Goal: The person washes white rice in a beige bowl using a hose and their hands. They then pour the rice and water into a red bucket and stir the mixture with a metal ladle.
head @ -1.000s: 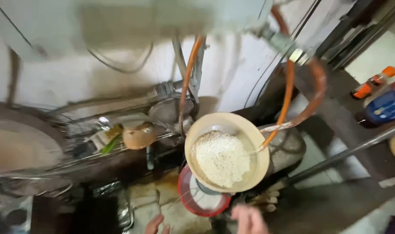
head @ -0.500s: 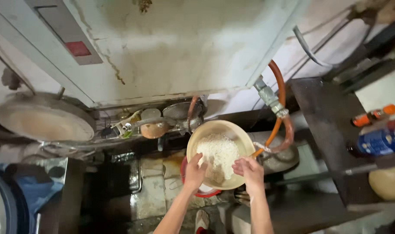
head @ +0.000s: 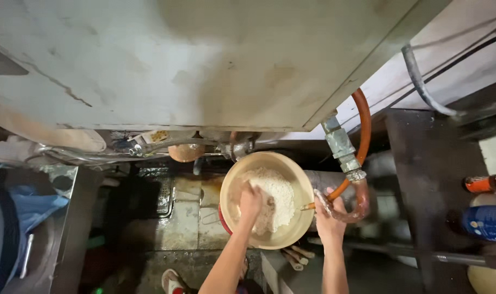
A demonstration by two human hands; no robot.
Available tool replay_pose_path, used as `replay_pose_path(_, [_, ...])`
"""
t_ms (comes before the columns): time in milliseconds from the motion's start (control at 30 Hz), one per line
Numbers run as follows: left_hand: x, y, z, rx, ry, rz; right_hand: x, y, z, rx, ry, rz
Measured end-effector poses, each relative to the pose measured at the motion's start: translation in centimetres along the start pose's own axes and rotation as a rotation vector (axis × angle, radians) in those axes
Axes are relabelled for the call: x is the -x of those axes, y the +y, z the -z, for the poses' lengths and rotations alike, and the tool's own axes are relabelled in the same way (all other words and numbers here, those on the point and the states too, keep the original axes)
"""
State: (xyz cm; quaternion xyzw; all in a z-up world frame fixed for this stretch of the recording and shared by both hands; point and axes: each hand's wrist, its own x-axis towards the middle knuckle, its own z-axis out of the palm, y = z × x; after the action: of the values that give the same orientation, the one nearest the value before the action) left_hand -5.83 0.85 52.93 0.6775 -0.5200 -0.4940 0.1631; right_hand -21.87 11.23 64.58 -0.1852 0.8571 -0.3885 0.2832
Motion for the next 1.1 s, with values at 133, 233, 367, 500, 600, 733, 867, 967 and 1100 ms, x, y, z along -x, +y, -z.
replay_pose_path(133, [2.0,-0.5,-1.1,0.014,-0.190,-0.337,1.8,-1.2,0.7,-0.142,-0.002,0.047])
replay_pose_path(233, [2.0,-1.0,-1.6,-0.188,-0.096,-0.483,2.2,-0.3,0.9,-0.154,0.037,0.039])
replay_pose_path(367, [-1.5,1.6,0.0,-0.497,0.085,-0.584,3.9,-0.3,1.4,-0.013,0.075,-0.033])
replay_pose_path(500, [-5.1,2.2,-0.2,-0.561,-0.249,-0.337,4.2,0.7,1.0,-0.258,0.069,0.085])
replay_pose_path(600, [-4.7,2.3,-1.2,-0.357,-0.397,-0.211,4.9,0.1,1.0,-0.221,0.066,0.056])
replay_pose_path(733, [0.0,5.2,2.0,-0.415,-0.341,-0.403,5.3,-1.5,1.6,-0.164,0.033,-0.013])
replay_pose_path(867, [2.6,2.2,0.6,-0.993,-0.267,-0.756,4.7,1.5,1.0,-0.270,0.006,0.102])
replay_pose_path(967, [5.8,3.0,1.8,-1.187,-0.292,-0.847,6.1,0.0,0.7,-0.216,0.071,-0.023])
replay_pose_path(1100, [8.0,2.9,2.9,-1.069,-0.334,-0.899,6.7,0.0,0.4,-0.349,0.109,0.076])
